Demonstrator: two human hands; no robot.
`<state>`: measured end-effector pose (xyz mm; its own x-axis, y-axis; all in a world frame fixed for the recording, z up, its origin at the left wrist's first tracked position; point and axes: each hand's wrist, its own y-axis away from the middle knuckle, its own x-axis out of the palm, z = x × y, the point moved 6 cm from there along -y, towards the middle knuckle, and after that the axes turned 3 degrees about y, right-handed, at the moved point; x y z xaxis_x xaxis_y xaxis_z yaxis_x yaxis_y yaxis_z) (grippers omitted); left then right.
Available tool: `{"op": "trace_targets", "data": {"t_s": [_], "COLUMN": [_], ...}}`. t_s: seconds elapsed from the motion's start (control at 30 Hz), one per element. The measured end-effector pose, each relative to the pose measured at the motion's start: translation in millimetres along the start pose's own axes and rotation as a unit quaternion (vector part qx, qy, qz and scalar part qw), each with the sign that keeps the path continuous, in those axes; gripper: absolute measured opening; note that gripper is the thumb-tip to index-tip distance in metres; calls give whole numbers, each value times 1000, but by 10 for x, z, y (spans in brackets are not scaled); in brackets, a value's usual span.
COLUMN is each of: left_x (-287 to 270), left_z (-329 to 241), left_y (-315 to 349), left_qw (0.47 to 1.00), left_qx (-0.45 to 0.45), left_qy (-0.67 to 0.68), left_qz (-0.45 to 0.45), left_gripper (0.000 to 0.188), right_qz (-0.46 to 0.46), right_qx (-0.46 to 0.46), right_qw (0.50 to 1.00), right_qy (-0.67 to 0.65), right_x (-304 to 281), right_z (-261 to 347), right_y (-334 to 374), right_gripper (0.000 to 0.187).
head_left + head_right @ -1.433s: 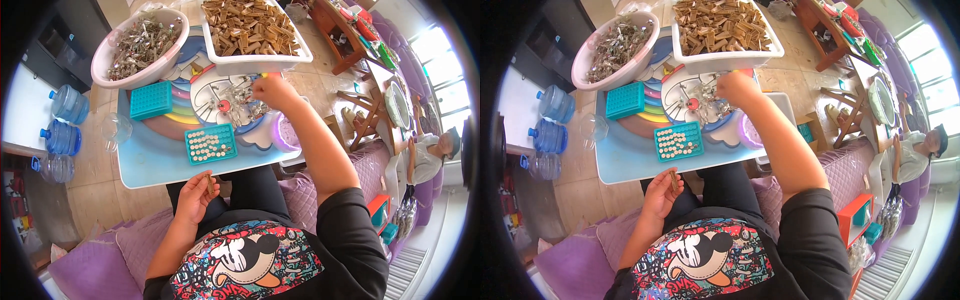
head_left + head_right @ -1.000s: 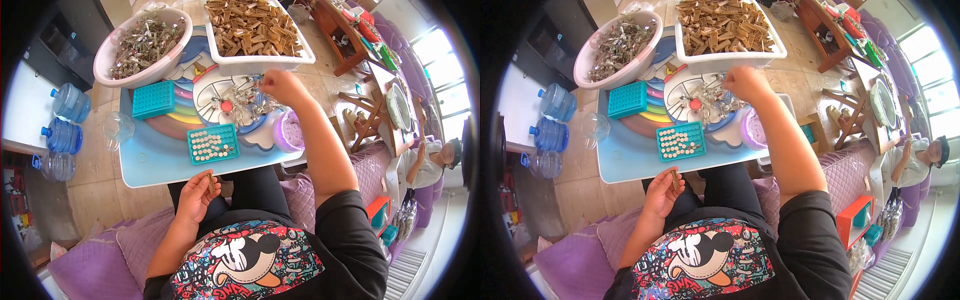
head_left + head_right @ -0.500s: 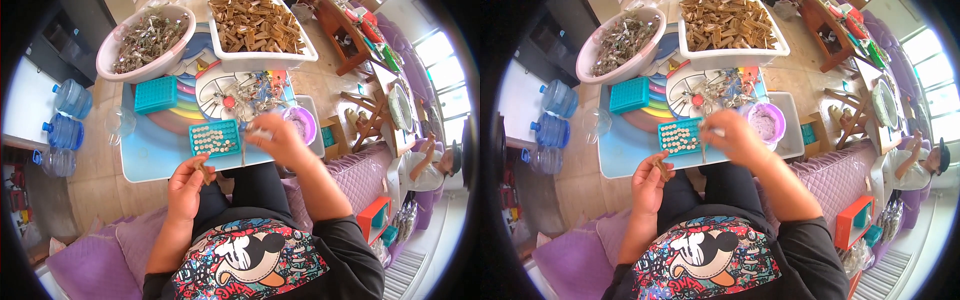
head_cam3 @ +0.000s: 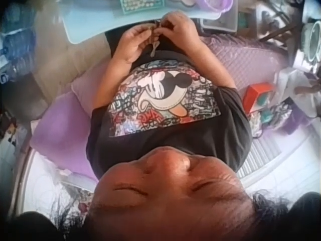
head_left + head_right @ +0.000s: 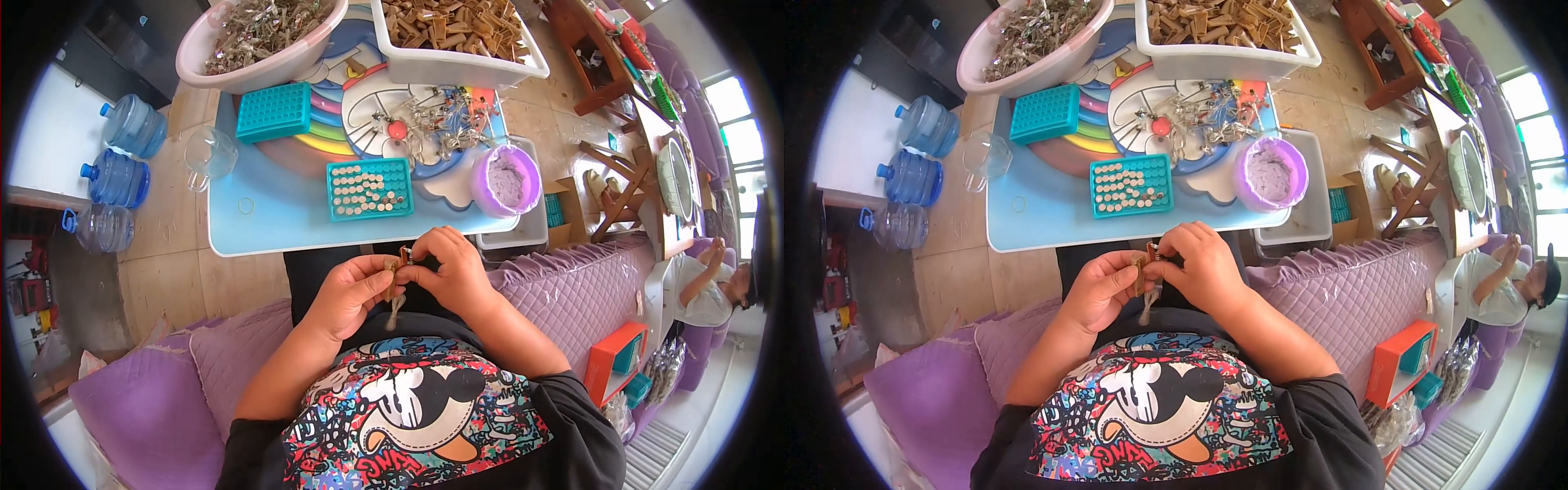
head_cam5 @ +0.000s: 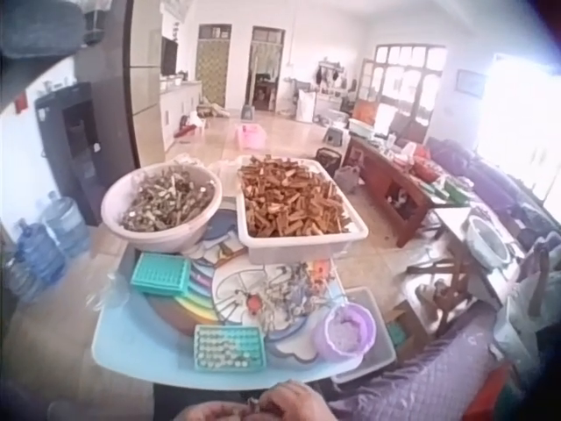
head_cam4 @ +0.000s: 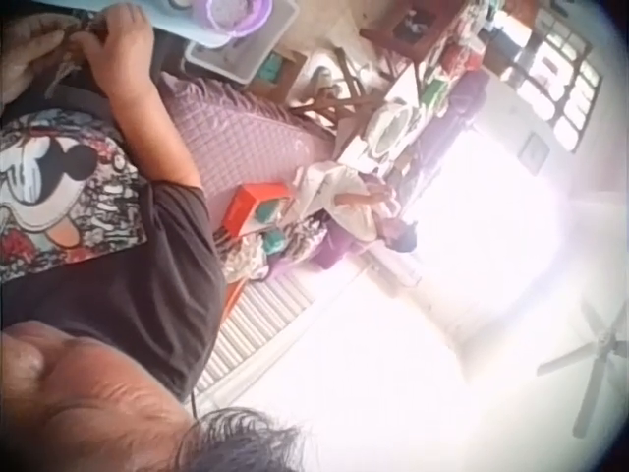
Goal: The person assembles small wooden pieces and plastic beads into finished products by hand, taking components from storage bins and placing them into a sorting tray, then combining them into an assembled product.
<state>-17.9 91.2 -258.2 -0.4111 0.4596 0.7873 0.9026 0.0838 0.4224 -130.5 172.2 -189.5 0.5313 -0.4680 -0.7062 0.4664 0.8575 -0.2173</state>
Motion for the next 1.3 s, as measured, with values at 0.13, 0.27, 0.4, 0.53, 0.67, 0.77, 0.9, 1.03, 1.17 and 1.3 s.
{"op": "trace_targets", "data": {"t_s": [0.13, 0.27, 0.4, 0.53, 0.67, 0.77, 0.9, 1.03, 1.17, 1.3], "left_x": [0, 11, 18, 33, 74, 80, -61, -5, 1, 11], "left_z": [-5, -44, -48, -25, 1, 1, 14, 47, 73, 77], "left_y": [58, 99, 120, 141, 176, 170, 118, 105, 102, 126], "left_qw": [1000, 998, 994, 993, 993, 998, 997, 992, 995, 996], "left_qx": [17, 41, 42, 41, 3, -8, -9, -19, -35, -42], "left_qy": [-12, -48, -95, -108, -118, -64, 81, 117, 90, 78], "left_qz": [-4, -16, -29, -25, 1, 15, 0, 43, 23, 9], "left_gripper": [27, 28, 28, 27, 28, 29, 32, 36, 39, 40], "right_qz": [9, -5, -5, 4, 14, 6, -43, -67, -107, -113], "right_qx": [83, 108, 11, -45, -41, -53, -72, -109, -63, -44], "right_qw": [991, 984, 996, 997, 998, 998, 995, 988, 984, 982], "right_qy": [-102, -143, -83, -64, -51, -26, -58, -88, -131, -143], "right_x": [22, -7, -102, -85, -85, -99, -88, 31, 98, 123], "right_z": [-75, -117, 30, 87, 98, 129, 158, 280, 191, 159], "right_y": [77, 103, 34, 32, 33, 26, 54, 68, 86, 88], "right_gripper": [27, 29, 26, 16, 9, 9, 11, 13, 15, 16]}}
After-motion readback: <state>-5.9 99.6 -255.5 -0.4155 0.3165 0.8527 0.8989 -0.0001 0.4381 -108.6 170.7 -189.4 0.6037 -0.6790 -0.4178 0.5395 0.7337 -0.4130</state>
